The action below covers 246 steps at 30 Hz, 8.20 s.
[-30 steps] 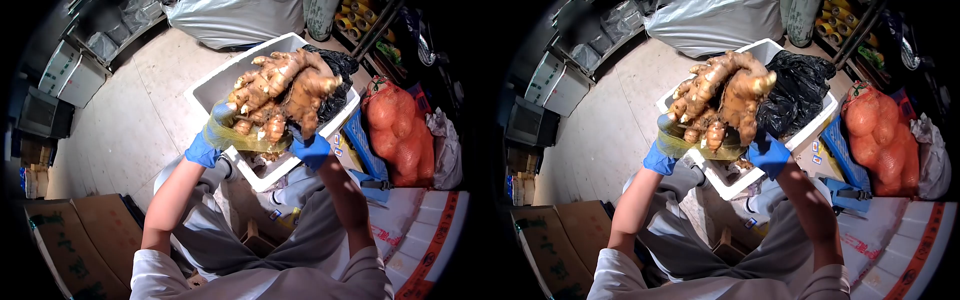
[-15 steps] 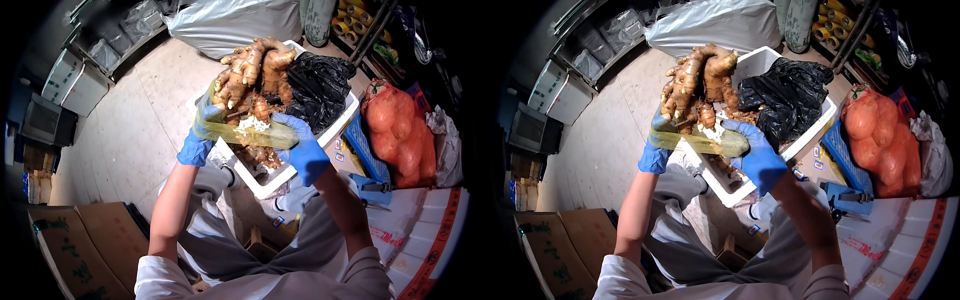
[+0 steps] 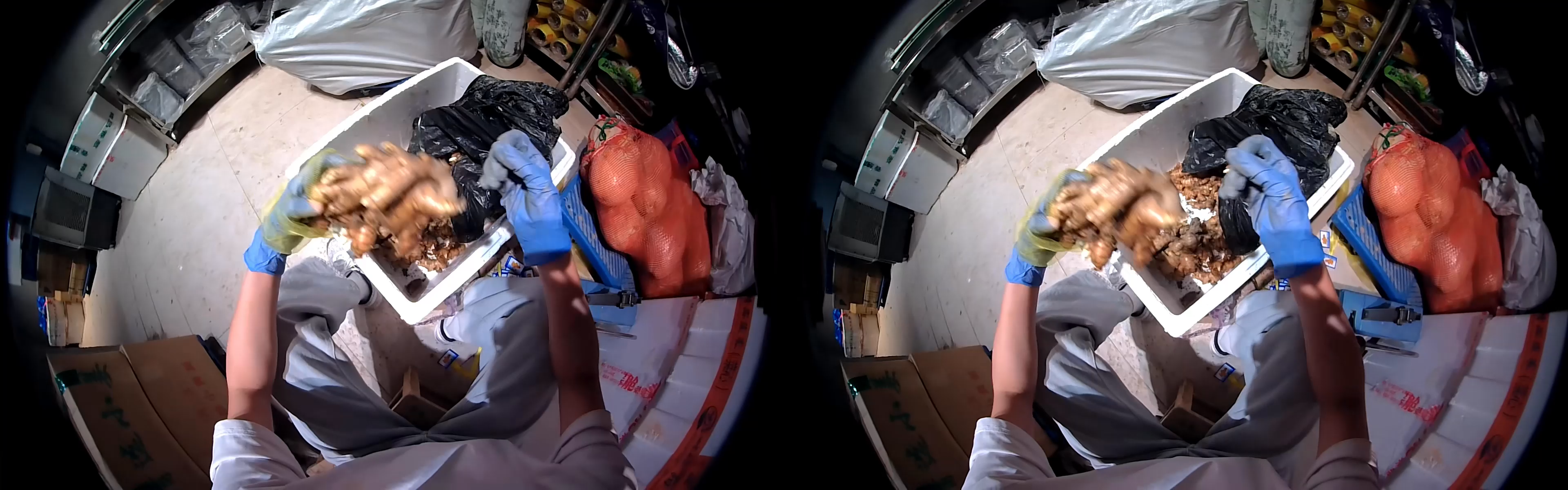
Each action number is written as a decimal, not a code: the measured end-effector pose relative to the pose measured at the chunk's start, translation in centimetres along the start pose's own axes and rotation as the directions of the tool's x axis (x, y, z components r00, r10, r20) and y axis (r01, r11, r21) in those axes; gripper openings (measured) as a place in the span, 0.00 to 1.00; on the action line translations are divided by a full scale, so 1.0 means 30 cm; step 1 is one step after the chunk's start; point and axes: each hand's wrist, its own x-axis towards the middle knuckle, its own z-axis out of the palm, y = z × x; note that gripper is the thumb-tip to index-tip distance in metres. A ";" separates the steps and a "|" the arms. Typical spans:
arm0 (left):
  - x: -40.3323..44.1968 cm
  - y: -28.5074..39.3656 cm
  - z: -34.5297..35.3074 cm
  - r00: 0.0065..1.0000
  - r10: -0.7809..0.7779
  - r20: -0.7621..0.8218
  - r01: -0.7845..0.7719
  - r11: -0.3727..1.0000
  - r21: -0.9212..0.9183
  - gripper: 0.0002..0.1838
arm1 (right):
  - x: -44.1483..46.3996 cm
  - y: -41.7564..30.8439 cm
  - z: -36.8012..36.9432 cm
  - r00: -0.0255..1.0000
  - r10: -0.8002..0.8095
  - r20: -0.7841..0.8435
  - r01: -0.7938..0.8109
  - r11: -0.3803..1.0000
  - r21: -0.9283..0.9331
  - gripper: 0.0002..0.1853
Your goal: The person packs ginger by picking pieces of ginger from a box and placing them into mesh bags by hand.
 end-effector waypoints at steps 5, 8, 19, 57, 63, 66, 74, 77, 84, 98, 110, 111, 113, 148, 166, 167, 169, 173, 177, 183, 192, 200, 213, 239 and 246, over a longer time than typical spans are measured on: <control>0.048 -0.151 0.126 0.811 -0.211 0.545 -0.022 0.921 0.389 0.26 | -0.021 0.036 0.050 0.887 0.324 0.328 -0.146 0.873 -0.466 0.19; 0.020 -0.212 0.174 0.743 -0.301 0.598 0.117 0.938 0.326 0.25 | -0.043 0.088 0.080 0.702 0.607 0.371 -0.408 0.771 -0.489 0.23; 0.027 -0.217 0.179 0.694 -0.314 0.648 0.022 0.909 0.417 0.23 | -0.052 0.170 0.064 0.787 0.469 0.400 -0.319 0.865 -0.388 0.04; 0.037 -0.084 0.085 0.965 -0.094 0.247 -0.124 0.665 0.737 0.22 | -0.072 0.037 0.049 0.855 0.146 0.498 0.460 0.231 -0.857 0.12; 0.018 -0.086 0.076 0.962 -0.203 0.180 0.093 0.869 0.486 0.23 | -0.085 0.019 0.086 0.937 -0.068 0.344 0.317 0.584 -0.747 0.08; 0.023 -0.087 0.093 0.964 -0.252 0.083 0.206 0.909 0.362 0.23 | -0.092 0.008 0.078 0.960 -0.024 0.280 0.223 0.671 -0.707 0.04; 0.034 -0.080 0.097 0.981 -0.187 0.060 0.163 0.944 0.286 0.18 | -0.095 -0.002 0.044 0.993 -0.024 0.115 0.105 0.618 -0.779 0.10; 0.045 -0.085 0.117 0.978 -0.207 0.002 0.197 0.932 0.304 0.15 | -0.080 0.035 0.069 0.900 -0.405 0.160 0.298 0.305 -0.904 0.10; 0.053 -0.085 0.124 0.991 -0.044 -0.127 0.064 0.986 0.156 0.12 | -0.045 0.063 -0.075 0.980 0.076 -0.184 -0.142 0.914 -0.380 0.08; 0.102 -0.124 0.209 0.863 0.123 -0.490 -0.261 0.939 -0.224 0.10 | -0.139 0.229 0.024 0.886 -0.029 -0.463 -0.139 0.936 -0.323 0.23; 0.175 -0.115 0.256 0.613 0.437 -0.658 -0.474 0.870 0.136 0.09 | -0.011 0.120 0.064 0.905 0.327 -0.270 -0.136 0.827 0.546 0.12; 0.185 -0.120 0.265 0.579 0.443 -0.684 -0.465 0.869 0.169 0.09 | -0.013 0.106 0.069 0.917 0.283 -0.281 -0.122 0.869 0.479 0.10; 0.209 -0.119 0.256 0.569 0.441 -0.695 -0.476 0.865 0.159 0.08 | -0.009 0.141 0.088 0.925 0.128 -0.356 -0.052 0.975 0.217 0.10; 0.040 -0.172 0.106 0.837 0.337 -0.432 -0.145 0.896 0.420 0.11 | -0.028 -0.041 -0.053 0.934 -0.232 -0.273 0.135 0.933 -0.334 0.07; 0.025 -0.152 0.210 0.862 0.503 0.065 -0.345 0.488 0.802 0.09 | -0.103 0.071 -0.009 0.974 0.136 -0.182 -0.181 0.949 -0.259 0.08; 0.028 -0.159 0.209 0.842 0.536 0.062 -0.367 0.483 0.795 0.09 | -0.104 0.098 -0.058 0.981 0.063 -0.183 -0.139 0.885 -0.443 0.08; 0.031 -0.182 0.201 0.833 0.547 0.082 -0.364 0.431 0.826 0.10 | -0.099 0.145 -0.127 0.989 0.042 -0.141 -0.108 0.861 -0.498 0.10; 0.021 -0.198 0.225 0.786 0.612 0.086 -0.283 0.233 0.930 0.11 | -0.087 0.141 -0.062 0.921 0.159 -0.355 -0.209 0.972 -0.109 0.10; 0.016 -0.169 0.230 0.669 0.711 0.218 -0.365 0.059 0.929 0.13 | -0.068 0.061 0.058 0.969 0.023 -0.246 -0.141 0.871 -0.471 0.08; -0.013 -0.105 0.232 0.618 0.659 0.429 -0.417 -0.189 0.889 0.19 | -0.108 0.023 0.155 0.899 -0.326 -0.291 0.214 0.909 -0.357 0.05; 0.029 -0.139 0.248 0.606 0.793 0.059 -0.509 0.330 0.795 0.12 | -0.096 -0.006 0.088 0.775 -0.451 -0.442 0.354 0.890 -0.287 0.05; 0.053 -0.119 0.182 0.917 -0.008 -0.400 -0.173 0.893 -0.415 0.19 | -0.060 -0.013 0.043 0.981 -0.071 0.180 0.064 0.997 0.044 0.32; 0.112 -0.074 0.183 0.680 0.733 -0.013 -0.249 0.247 0.937 0.21 | -0.089 0.129 0.072 0.950 0.170 -0.261 -0.158 0.985 0.067 0.24; 0.050 -0.101 0.178 0.971 -0.017 0.239 -0.170 0.658 0.734 0.10 | -0.044 0.235 -0.045 0.857 0.107 -0.504 -0.470 0.561 -0.681 0.56; 0.073 -0.119 0.168 0.941 0.282 -0.189 -0.230 0.940 0.253 0.03 | -0.083 0.259 0.017 0.994 0.029 -0.102 -0.066 0.922 -0.381 0.41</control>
